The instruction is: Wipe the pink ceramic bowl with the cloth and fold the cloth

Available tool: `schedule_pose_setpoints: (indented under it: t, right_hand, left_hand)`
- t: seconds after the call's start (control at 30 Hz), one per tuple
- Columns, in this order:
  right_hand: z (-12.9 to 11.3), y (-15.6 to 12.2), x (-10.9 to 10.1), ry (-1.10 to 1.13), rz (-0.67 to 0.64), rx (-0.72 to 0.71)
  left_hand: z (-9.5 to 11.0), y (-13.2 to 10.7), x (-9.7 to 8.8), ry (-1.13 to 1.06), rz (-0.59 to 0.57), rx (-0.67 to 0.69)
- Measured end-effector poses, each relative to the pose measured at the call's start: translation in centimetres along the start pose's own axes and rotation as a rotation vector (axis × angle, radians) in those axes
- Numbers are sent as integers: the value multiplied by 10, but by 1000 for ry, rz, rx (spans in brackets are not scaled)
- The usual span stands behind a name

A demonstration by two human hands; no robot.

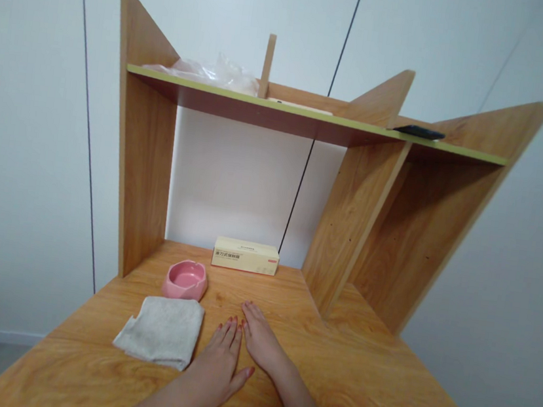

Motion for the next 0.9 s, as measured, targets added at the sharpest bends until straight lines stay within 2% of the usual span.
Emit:
schedule_pose_setpoints:
  t: [0.6,0.9]
  right_hand:
    - [-2,-1,-3,-20,7,-6]
    - [-6,-3,-7,-26,-1,-11]
  left_hand:
    - [-2,0,2,1,19,21]
    - [1,0,0,-5,-23,-15]
Point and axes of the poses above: each hand's wrist, its own y-axis towards the middle knuckle, its own x-axis out of the palm, z = x × y, the point moved 10 cm from there along y, towards the middle knuckle, and after that the axes turned 15 degrees about -y, right-handed, at the moved point
